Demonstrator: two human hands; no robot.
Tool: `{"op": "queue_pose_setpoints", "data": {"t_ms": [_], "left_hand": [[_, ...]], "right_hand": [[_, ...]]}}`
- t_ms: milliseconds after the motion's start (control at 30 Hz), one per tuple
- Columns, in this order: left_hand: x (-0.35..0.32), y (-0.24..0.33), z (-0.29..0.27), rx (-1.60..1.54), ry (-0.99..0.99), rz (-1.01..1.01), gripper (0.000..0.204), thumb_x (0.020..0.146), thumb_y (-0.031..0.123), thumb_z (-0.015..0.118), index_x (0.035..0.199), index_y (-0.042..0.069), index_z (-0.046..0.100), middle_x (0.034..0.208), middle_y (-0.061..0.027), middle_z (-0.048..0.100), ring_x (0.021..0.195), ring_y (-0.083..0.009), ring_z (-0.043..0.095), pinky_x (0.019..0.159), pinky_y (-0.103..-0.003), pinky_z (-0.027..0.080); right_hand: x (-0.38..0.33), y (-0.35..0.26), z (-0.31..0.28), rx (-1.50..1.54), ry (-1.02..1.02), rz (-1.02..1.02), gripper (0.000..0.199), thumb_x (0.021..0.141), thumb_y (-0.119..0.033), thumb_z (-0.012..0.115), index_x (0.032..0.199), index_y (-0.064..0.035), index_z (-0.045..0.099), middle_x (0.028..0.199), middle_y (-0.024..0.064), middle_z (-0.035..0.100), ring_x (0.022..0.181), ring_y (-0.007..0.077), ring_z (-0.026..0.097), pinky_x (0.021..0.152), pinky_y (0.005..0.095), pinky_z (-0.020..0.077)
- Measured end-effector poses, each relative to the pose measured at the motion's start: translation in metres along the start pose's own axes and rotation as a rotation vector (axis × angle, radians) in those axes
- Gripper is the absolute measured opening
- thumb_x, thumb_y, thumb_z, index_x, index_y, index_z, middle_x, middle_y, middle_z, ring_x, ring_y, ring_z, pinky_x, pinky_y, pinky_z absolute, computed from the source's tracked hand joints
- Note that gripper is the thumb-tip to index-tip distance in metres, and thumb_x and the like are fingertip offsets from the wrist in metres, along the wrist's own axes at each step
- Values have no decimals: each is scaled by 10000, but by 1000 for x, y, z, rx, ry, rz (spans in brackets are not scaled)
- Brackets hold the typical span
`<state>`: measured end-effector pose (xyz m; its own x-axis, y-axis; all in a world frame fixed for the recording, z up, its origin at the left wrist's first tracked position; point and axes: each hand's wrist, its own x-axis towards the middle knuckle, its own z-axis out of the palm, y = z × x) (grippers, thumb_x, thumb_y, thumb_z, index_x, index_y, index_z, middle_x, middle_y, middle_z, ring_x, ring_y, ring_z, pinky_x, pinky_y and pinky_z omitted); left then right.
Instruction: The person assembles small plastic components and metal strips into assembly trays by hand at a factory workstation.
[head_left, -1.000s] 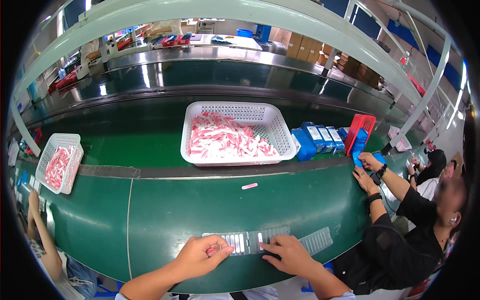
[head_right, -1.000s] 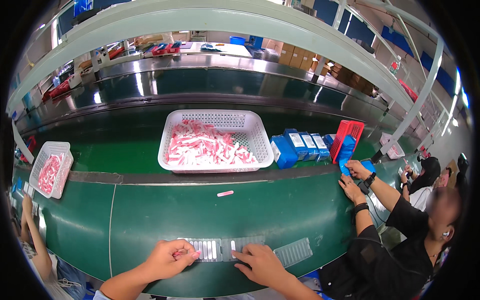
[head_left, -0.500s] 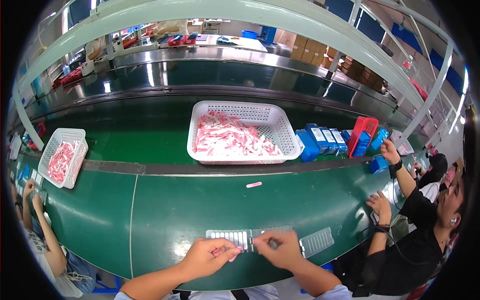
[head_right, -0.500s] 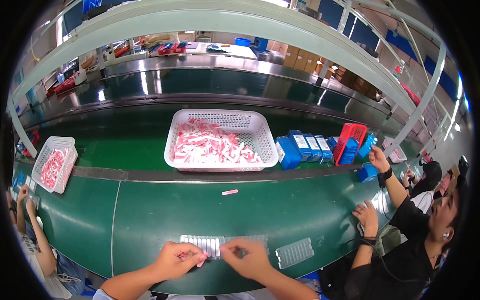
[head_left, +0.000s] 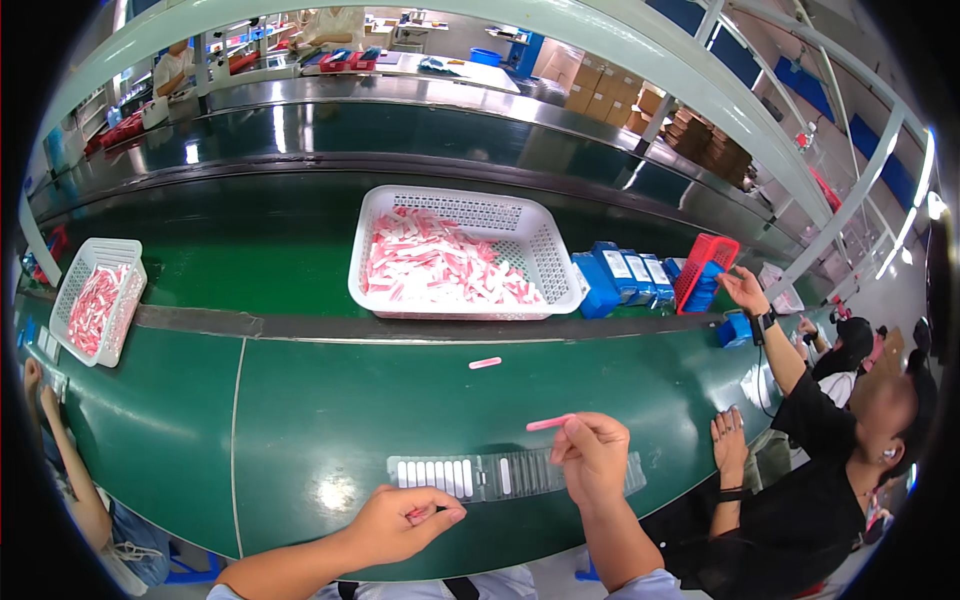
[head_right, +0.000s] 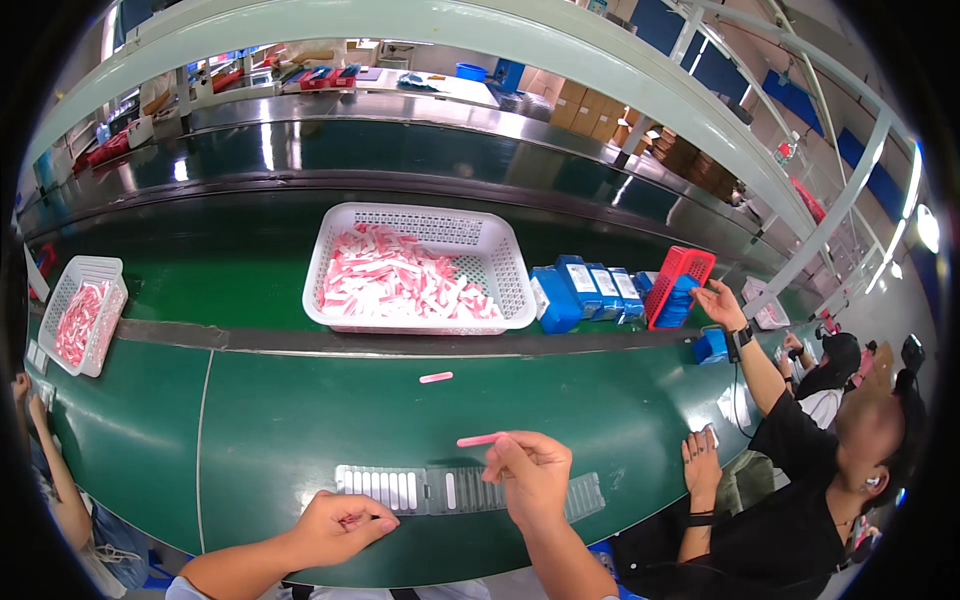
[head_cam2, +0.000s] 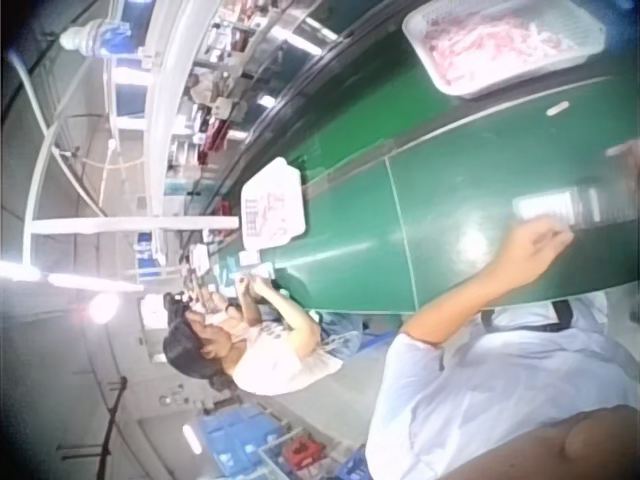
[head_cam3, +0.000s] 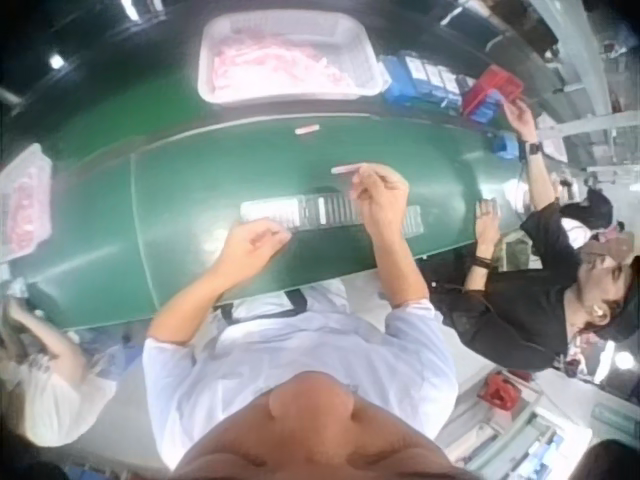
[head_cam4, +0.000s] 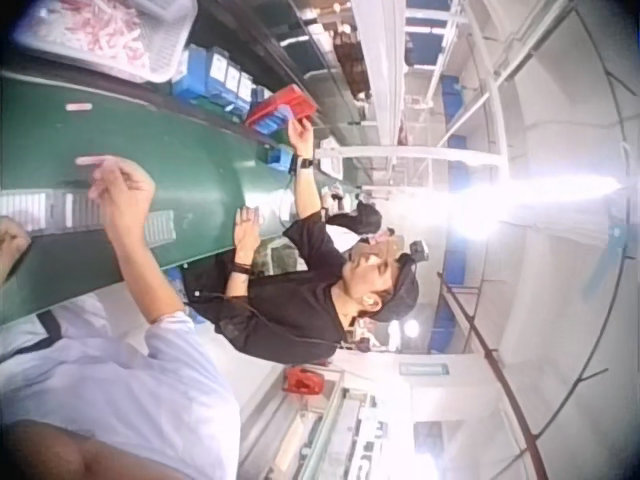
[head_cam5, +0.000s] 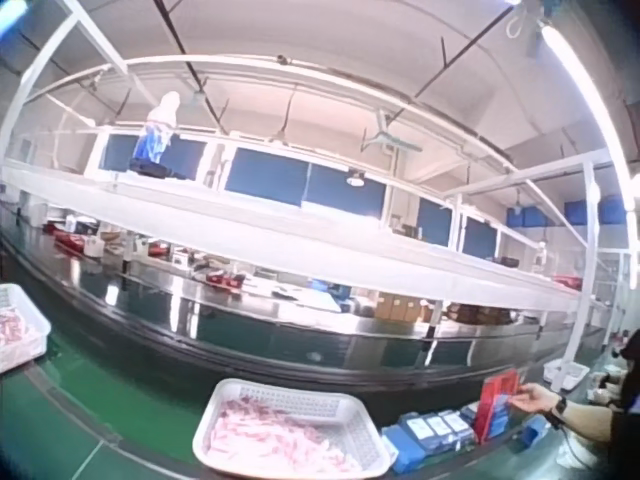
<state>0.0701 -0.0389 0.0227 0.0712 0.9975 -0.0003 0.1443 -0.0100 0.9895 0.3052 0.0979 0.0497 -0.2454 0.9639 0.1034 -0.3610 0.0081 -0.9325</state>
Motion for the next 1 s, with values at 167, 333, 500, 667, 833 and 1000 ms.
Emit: {"op": "queue_pose_setpoints", "data": {"t_ms": [167,333,500,667,833,1000], "left_hand": [[-2,-5,4,9,-50,-1,95,942,179,748,984,96,767,520,25,413,473,-62,396,479,-243,333],[-3,4,1,42,-39,36,105,944,195,747,985,100,763,522,22,430,472,-68,412,483,-245,346],[1,10,2,0,-8,46,67,920,142,770,960,88,771,501,53,397,465,-40,364,480,-236,311],[-1,7,-2,24,-36,-4,97,921,142,769,996,80,768,533,49,427,489,-47,387,497,-227,321],[2,6,2,-69,-99,-63,135,974,219,712,1032,103,753,564,1,486,517,-94,449,509,-286,377],[0,2,1,-87,-40,-55,128,986,200,695,1018,92,755,564,-11,490,506,-91,434,495,-281,363]], "right_hand": [[-2,-5,-1,35,30,17,54,948,18,664,971,36,709,866,181,752,610,224,706,536,314,515],[-3,-8,0,-798,-202,-530,66,847,34,728,912,32,722,851,166,752,652,194,704,593,305,539],[-24,-9,-4,-816,-352,-523,95,827,99,681,907,48,680,822,156,723,742,225,700,697,343,564],[-33,16,-5,100,-93,182,56,898,43,674,951,37,657,790,155,693,693,215,659,661,343,552],[-66,33,23,23,-141,344,18,944,28,645,960,37,642,770,144,674,673,207,652,625,337,547],[-57,40,22,-69,-203,237,71,959,32,672,1028,48,665,818,108,693,703,145,664,648,276,530]]}}
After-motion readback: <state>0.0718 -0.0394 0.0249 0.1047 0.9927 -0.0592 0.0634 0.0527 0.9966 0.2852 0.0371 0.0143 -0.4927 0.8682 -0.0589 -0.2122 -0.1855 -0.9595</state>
